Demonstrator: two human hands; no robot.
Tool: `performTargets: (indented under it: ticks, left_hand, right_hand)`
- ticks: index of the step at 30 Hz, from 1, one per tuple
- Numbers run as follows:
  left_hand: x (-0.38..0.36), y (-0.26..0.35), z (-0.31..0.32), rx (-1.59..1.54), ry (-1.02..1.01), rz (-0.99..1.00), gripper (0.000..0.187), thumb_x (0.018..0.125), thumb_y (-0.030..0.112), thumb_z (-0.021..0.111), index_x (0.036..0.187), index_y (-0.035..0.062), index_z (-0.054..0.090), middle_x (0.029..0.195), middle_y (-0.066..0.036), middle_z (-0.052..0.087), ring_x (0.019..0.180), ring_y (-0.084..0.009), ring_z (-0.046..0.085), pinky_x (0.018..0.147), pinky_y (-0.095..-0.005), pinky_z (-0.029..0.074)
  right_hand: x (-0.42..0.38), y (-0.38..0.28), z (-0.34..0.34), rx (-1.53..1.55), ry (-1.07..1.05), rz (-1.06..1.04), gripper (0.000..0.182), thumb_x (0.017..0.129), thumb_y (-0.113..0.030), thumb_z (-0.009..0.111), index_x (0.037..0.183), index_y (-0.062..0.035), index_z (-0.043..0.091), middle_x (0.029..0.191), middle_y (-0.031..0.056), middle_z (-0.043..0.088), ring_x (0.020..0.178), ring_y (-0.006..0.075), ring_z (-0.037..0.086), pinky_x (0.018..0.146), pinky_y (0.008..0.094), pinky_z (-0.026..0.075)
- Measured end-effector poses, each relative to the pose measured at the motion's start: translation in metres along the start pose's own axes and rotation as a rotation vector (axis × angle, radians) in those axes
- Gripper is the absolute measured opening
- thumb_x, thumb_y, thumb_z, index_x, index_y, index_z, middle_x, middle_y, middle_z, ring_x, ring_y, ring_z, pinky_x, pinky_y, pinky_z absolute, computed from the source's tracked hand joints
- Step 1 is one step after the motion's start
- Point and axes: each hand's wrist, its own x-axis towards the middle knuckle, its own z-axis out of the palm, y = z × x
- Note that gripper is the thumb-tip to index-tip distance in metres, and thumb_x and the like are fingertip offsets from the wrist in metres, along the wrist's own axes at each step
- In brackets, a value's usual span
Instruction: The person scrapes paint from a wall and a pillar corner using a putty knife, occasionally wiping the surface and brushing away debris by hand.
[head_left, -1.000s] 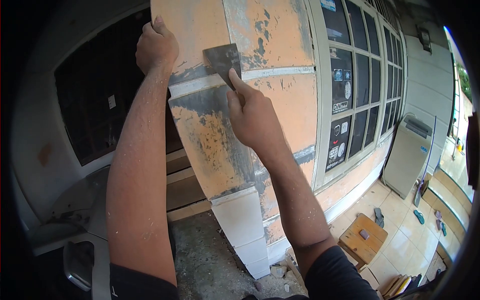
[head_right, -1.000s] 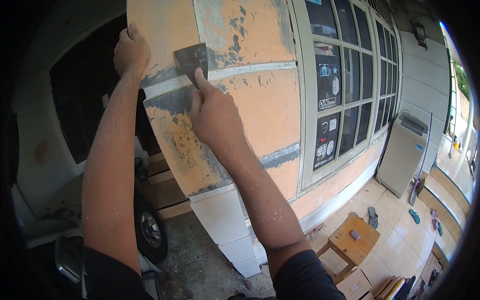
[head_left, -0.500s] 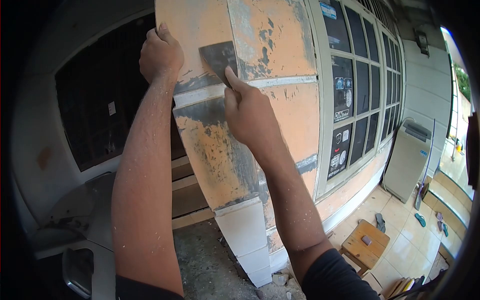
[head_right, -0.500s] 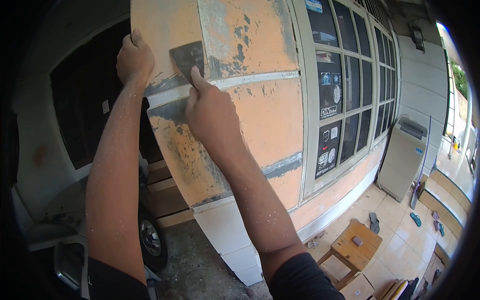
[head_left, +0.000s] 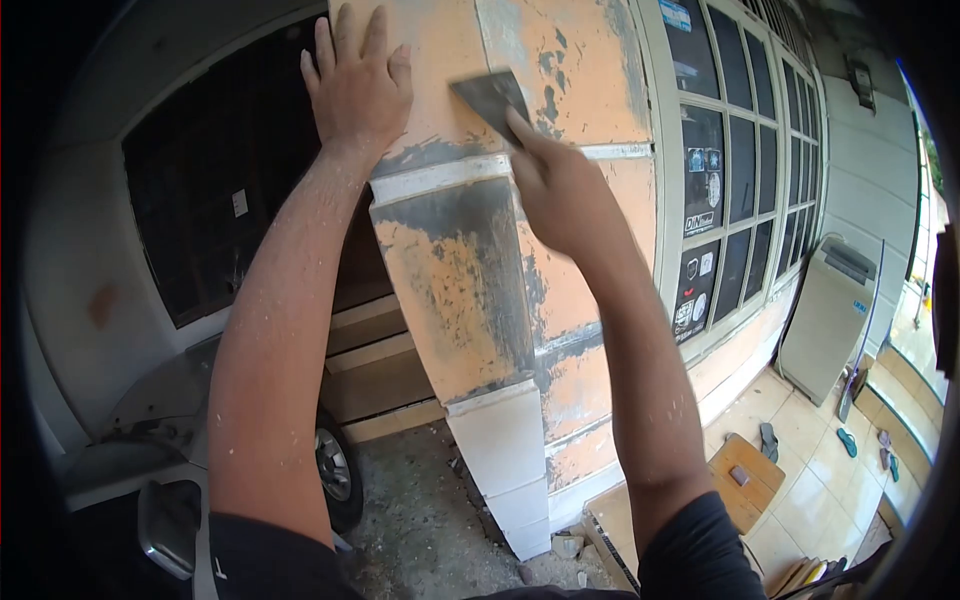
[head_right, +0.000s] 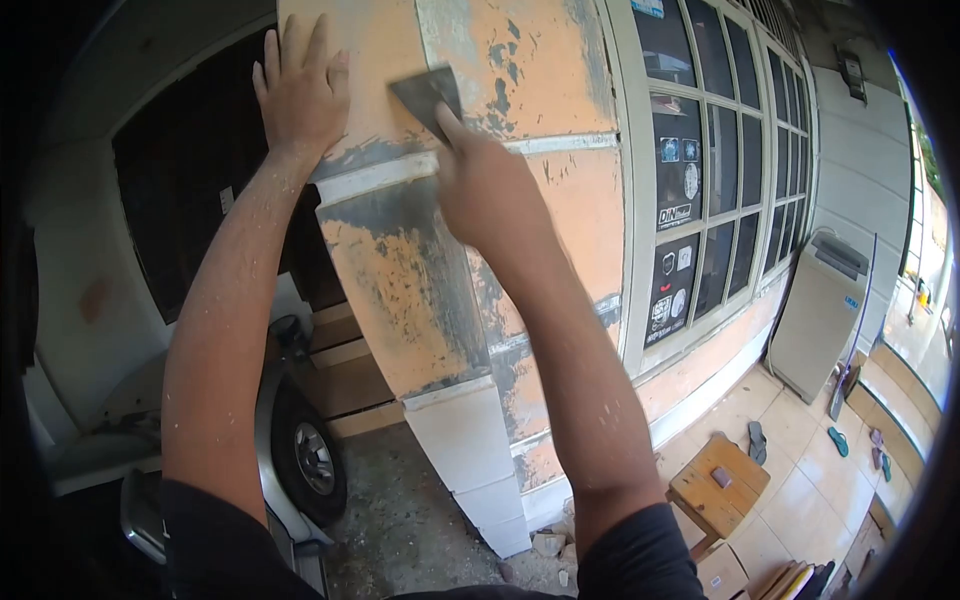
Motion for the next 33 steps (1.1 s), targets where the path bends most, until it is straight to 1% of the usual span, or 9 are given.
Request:
performTargets:
  ticks: [7, 10, 13, 14, 16, 18, 25, 29, 33]
  left_hand:
    - [-0.004, 0.039, -0.004, -0.075, -0.071, -0.104, 0.068, 0.110, 0.045, 0.045, 0.162, 0.0026, 0.036, 0.171, -0.024, 0.027, 0.160, -0.0387, 0.020, 0.129, -0.0572, 0.015]
    - [-0.027, 0.099, -0.029, -0.756, -0.047, -0.224, 0.069, 0.112, 0.047, 0.042, 0.162, -0.0014, 0.035, 0.167, -0.026, 0.036, 0.158, -0.0391, 0.027, 0.130, -0.0515, 0.016]
    - [-0.077, 0.176, -0.127, -2.062, 0.075, -0.606, 0.087, 0.113, 0.059, 0.028, 0.162, -0.0121, 0.018, 0.171, -0.030, 0.020, 0.159, -0.0381, 0.025, 0.131, -0.0432, 0.016]
    - [-0.119, 0.181, -0.104, -2.448, 0.099, -0.368, 0.087, 0.112, 0.060, 0.030, 0.163, -0.0107, 0.020, 0.172, -0.027, 0.021, 0.160, -0.0355, 0.022, 0.133, -0.0443, 0.012]
    - [-0.177, 0.244, -0.148, -2.239, -0.293, -0.704, 0.106, 0.103, 0.079, 0.017, 0.164, -0.0084, 0.018, 0.169, -0.022, 0.030, 0.156, -0.0377, 0.030, 0.131, -0.0502, 0.017]
    - [-0.249, 0.300, -0.174, -2.332, -0.493, -0.745, 0.107, 0.102, 0.080, 0.013, 0.165, -0.0062, 0.013, 0.171, -0.022, 0.025, 0.158, -0.0379, 0.026, 0.132, -0.0498, 0.015]
    - [-0.395, 0.442, -0.302, -2.600, -1.064, -0.643, 0.112, 0.097, 0.086, 0.013, 0.168, -0.0013, 0.005, 0.174, -0.025, 0.013, 0.162, -0.0367, 0.014, 0.132, -0.0511, 0.011]
    - [-0.411, 0.481, -0.330, -2.645, -1.143, -0.592, 0.121, 0.093, 0.091, 0.026, 0.168, -0.0013, 0.003, 0.174, -0.028, 0.013, 0.162, -0.0380, 0.013, 0.131, -0.0532, 0.012]
    - [-0.411, 0.514, -0.331, -2.540, -1.244, -0.552, 0.125, 0.086, 0.097, 0.011, 0.169, 0.0043, 0.009, 0.174, -0.022, 0.018, 0.162, -0.0342, 0.017, 0.132, -0.0537, 0.009]
  right_hand:
    - [-0.117, 0.087, 0.012, 0.147, -0.029, 0.356, 0.049, 0.103, -0.021, 0.066, 0.145, 0.0027, 0.058, 0.083, 0.0125, 0.065, 0.083, 0.0163, 0.073, 0.074, 0.0345, 0.058]
    - [-0.099, 0.084, 0.019, 0.647, 0.171, 0.166, 0.031, 0.103, -0.022, 0.067, 0.122, 0.0035, 0.065, 0.082, 0.0079, 0.066, 0.074, 0.0140, 0.068, 0.066, 0.0332, 0.055]
    - [-0.104, 0.089, -0.004, 0.306, 0.145, 0.025, 0.037, 0.102, -0.032, 0.067, 0.107, 0.0043, 0.064, 0.090, 0.0167, 0.072, 0.079, 0.0248, 0.069, 0.076, 0.0392, 0.054]
    - [-0.118, 0.096, 0.002, 0.356, 0.297, -0.044, 0.035, 0.102, -0.031, 0.067, 0.104, 0.0038, 0.062, 0.086, 0.0168, 0.071, 0.078, 0.0261, 0.068, 0.074, 0.0418, 0.053]
    - [-0.164, 0.129, -0.011, 0.233, 0.278, 0.067, 0.035, 0.102, -0.030, 0.066, 0.106, 0.0034, 0.060, 0.085, 0.0174, 0.070, 0.079, 0.0270, 0.068, 0.075, 0.0431, 0.052]
    - [-0.230, 0.165, -0.029, 0.162, 0.264, 0.320, 0.035, 0.106, -0.029, 0.066, 0.119, 0.0028, 0.061, 0.092, 0.0043, 0.064, 0.075, 0.0088, 0.053, 0.069, 0.0299, 0.047]
    - [-0.460, 0.262, -0.095, -0.133, 0.566, 0.826, 0.032, 0.104, -0.025, 0.064, 0.123, 0.0014, 0.060, 0.079, 0.0078, 0.066, 0.072, 0.0135, 0.062, 0.069, 0.0339, 0.053]
    - [-0.546, 0.309, -0.157, -0.117, 0.523, 1.583, 0.034, 0.102, -0.032, 0.064, 0.111, 0.0014, 0.067, 0.079, 0.0097, 0.071, 0.075, 0.0231, 0.073, 0.073, 0.0403, 0.059]
    - [-0.692, 0.417, -0.194, -0.555, 0.477, 1.531, 0.036, 0.101, -0.039, 0.068, 0.115, -0.0057, 0.070, 0.081, 0.0089, 0.074, 0.063, 0.0245, 0.072, 0.057, 0.0364, 0.056]
